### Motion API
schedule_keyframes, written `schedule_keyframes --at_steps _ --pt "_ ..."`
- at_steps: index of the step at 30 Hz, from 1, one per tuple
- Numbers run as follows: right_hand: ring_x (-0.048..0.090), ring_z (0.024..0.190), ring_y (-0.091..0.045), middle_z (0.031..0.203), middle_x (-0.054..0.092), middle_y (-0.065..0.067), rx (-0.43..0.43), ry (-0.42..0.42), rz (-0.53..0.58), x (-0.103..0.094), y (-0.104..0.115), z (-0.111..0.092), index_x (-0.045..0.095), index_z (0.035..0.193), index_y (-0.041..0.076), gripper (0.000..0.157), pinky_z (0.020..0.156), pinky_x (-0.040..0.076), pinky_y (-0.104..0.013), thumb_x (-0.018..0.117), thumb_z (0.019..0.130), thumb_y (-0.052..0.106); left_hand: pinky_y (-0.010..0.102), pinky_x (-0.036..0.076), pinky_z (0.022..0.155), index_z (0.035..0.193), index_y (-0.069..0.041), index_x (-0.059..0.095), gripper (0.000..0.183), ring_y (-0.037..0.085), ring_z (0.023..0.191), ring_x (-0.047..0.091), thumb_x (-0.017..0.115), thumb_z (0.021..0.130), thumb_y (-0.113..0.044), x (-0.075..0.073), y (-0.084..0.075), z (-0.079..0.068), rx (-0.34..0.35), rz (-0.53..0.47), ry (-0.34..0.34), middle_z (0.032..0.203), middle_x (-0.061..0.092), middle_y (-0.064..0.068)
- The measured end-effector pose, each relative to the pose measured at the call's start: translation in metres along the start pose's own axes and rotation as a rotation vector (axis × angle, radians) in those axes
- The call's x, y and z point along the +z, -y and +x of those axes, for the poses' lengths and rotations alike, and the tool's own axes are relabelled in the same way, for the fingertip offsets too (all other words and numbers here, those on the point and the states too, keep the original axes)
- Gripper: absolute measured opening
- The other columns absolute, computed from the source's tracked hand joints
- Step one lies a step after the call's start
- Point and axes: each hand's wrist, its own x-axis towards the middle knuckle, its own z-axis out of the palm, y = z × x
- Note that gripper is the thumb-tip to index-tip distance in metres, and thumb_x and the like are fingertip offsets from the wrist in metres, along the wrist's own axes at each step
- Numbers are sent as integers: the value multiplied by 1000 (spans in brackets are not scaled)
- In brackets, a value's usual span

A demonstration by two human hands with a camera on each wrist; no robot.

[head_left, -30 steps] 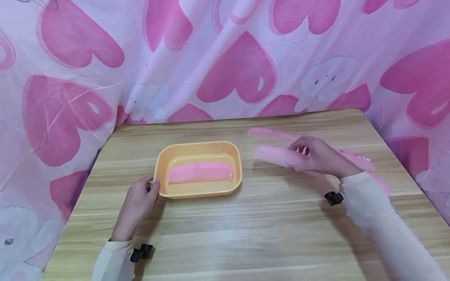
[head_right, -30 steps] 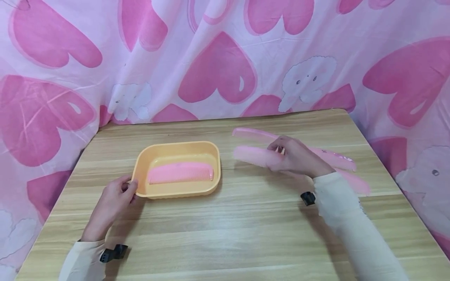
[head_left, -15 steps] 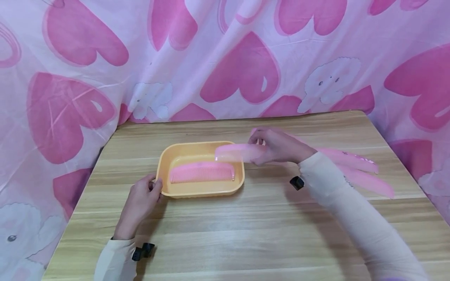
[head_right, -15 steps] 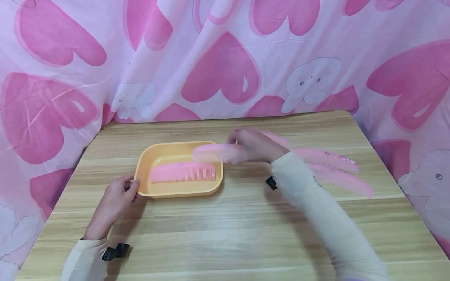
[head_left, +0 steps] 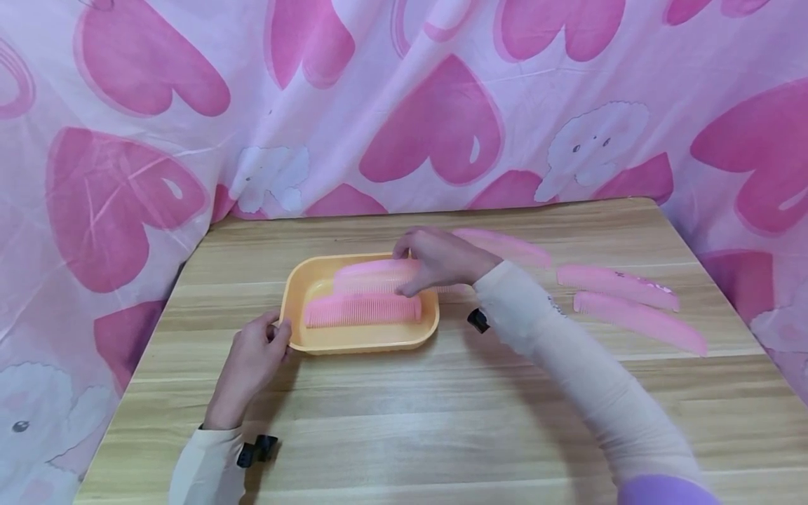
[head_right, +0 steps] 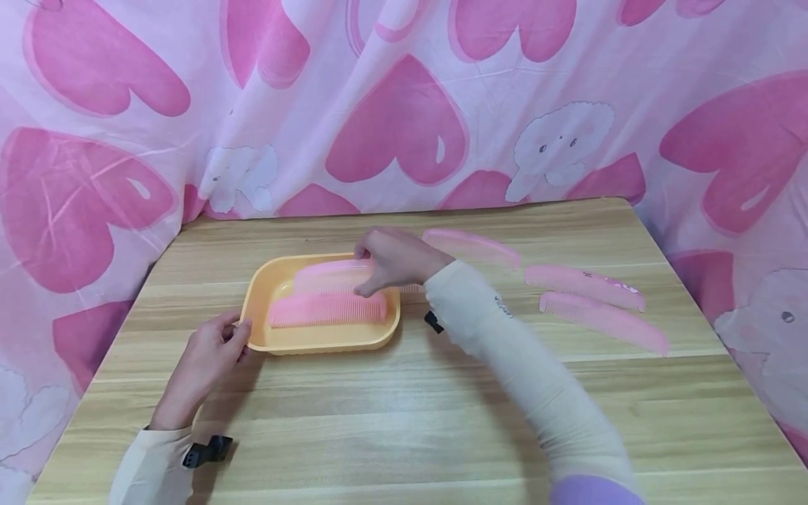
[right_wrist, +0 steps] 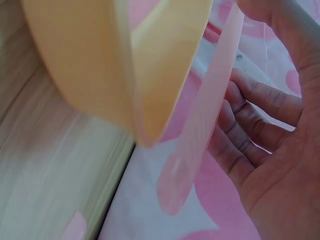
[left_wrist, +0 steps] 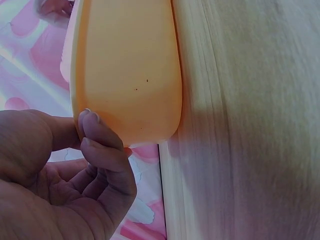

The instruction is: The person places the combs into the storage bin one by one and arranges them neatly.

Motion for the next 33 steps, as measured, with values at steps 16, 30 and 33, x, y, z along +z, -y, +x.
schedule_keyframes --at_steps 16,30,33 --pt "54 89 -17 97 66 -3 53 105 -90 40 21 42 73 105 4 47 80 48 -30 89 73 35 27 41 50 134 4 56 37 18 63 56 47 106 -19 1 0 0 28 4 -10 75 64 10" --pt "57 87 -15 102 69 1 81 124 -103 69 17 46 73 102 7 45 76 49 -28 90 73 37 27 40 49 138 4 54 39 19 64 56 47 107 -19 0 0 -1 8 3 -7 77 63 11" --pt "57 85 -15 97 68 2 71 111 -100 72 16 47 73 97 8 41 74 48 -28 91 72 36 27 40 49 137 4 54 38 19 64 56 48 106 -18 0 0 -1 17 6 -16 76 64 10"
